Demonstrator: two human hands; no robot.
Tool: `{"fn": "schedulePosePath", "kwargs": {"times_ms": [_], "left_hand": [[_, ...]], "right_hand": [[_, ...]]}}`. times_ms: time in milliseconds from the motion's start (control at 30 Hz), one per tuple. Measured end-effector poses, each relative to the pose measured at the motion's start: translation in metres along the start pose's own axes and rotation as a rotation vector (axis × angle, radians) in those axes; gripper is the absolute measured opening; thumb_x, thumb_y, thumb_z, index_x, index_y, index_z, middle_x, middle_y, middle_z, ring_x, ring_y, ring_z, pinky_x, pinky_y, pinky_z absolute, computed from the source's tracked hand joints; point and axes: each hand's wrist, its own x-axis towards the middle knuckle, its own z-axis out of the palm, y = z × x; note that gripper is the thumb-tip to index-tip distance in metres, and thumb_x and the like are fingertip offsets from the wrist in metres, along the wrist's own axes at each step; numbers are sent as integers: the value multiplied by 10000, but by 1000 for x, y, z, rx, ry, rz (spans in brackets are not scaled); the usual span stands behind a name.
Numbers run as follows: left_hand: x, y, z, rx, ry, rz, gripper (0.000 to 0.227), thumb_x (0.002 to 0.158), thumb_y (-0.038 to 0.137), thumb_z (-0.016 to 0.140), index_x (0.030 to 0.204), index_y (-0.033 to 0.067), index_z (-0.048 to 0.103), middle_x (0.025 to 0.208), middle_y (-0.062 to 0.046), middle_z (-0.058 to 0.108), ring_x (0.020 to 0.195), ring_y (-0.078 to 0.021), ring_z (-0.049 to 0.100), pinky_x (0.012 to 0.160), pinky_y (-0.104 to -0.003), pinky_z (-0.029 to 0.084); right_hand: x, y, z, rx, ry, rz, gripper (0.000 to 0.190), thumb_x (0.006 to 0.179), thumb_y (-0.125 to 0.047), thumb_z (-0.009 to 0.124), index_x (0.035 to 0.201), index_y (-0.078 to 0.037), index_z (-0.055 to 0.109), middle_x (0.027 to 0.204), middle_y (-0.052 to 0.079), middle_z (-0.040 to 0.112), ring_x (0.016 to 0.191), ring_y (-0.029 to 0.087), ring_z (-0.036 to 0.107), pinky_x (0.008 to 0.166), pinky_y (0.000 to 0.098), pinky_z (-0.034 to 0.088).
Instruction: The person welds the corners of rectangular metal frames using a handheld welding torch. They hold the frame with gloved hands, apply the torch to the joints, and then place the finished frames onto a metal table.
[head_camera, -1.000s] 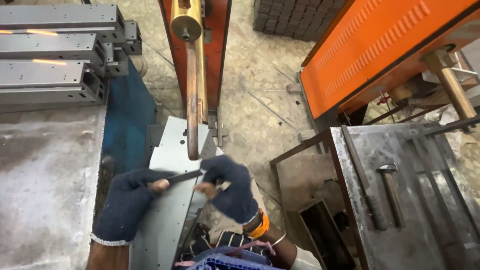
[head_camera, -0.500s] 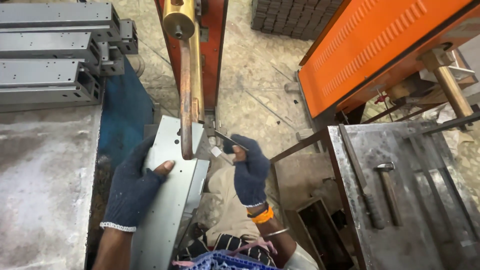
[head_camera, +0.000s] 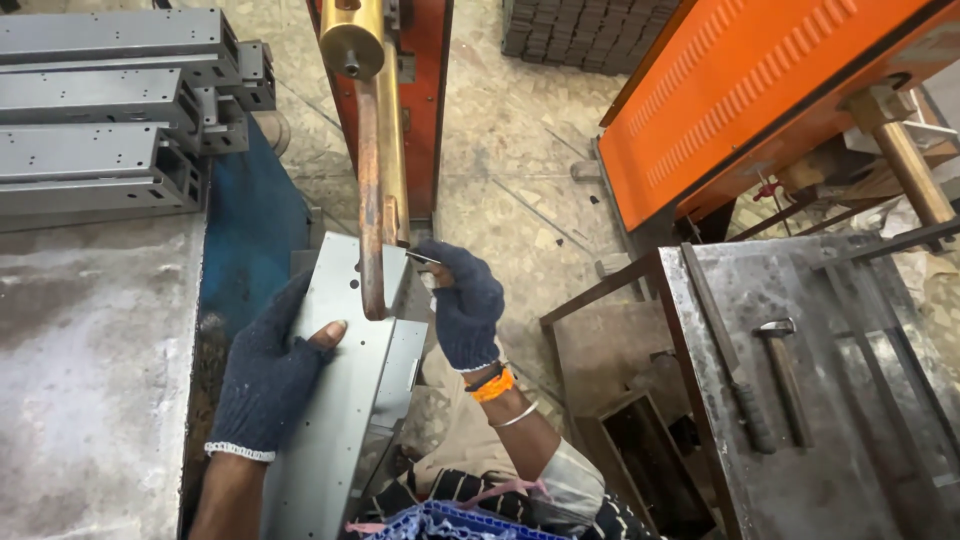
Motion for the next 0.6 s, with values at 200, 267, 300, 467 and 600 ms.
{"fn": "schedulePosePath", "kwargs": {"times_ms": [200, 267, 300, 467, 600], "left_hand": [[-6, 30, -1, 26, -6, -88, 676, 820, 256, 750, 1451, 88, 571, 1205, -146, 751, 934, -187, 717, 831, -349, 558], [-6, 31, -1, 47, 2, -113, 676, 821, 268, 752, 1452, 104, 575, 1170, -151, 764, 905, -199, 728, 828, -354, 561], [-7, 31, -1, 69, 5, -138, 675, 822, 281, 755, 1453, 120, 579, 1134, -156, 777, 877, -211, 739, 825, -358, 564], [-4, 19, 2, 73, 26, -54, 632, 844, 304, 755, 1415, 91, 590, 1147, -170, 763, 972, -211, 738, 854, -365, 558], [-5, 22, 1, 77, 33, -53, 632, 843, 325, 740, 1415, 95, 598, 1145, -178, 759, 1001, -220, 743, 869, -373, 556]], "right_hand": [[12, -13, 13, 266, -94, 46, 207, 1052, -97, 578, 1209, -64, 708, 1170, 64, 739, 1109, 137, 678, 977, 295, 539], [13, -16, 13, 335, -119, 142, 221, 1082, -147, 555, 1198, -46, 713, 1148, 51, 741, 1084, 124, 665, 977, 288, 526], [13, -18, 13, 400, -140, 239, 262, 1111, -196, 532, 1188, -27, 718, 1125, 38, 744, 1059, 111, 652, 977, 281, 513], [17, -28, 19, 390, -134, 278, 328, 1099, -278, 524, 1180, -15, 702, 1102, 35, 735, 1046, 106, 652, 971, 275, 510], [18, -31, 19, 351, -175, 283, 328, 1101, -272, 518, 1163, -13, 708, 1070, 31, 725, 1042, 112, 650, 964, 276, 509]]}}
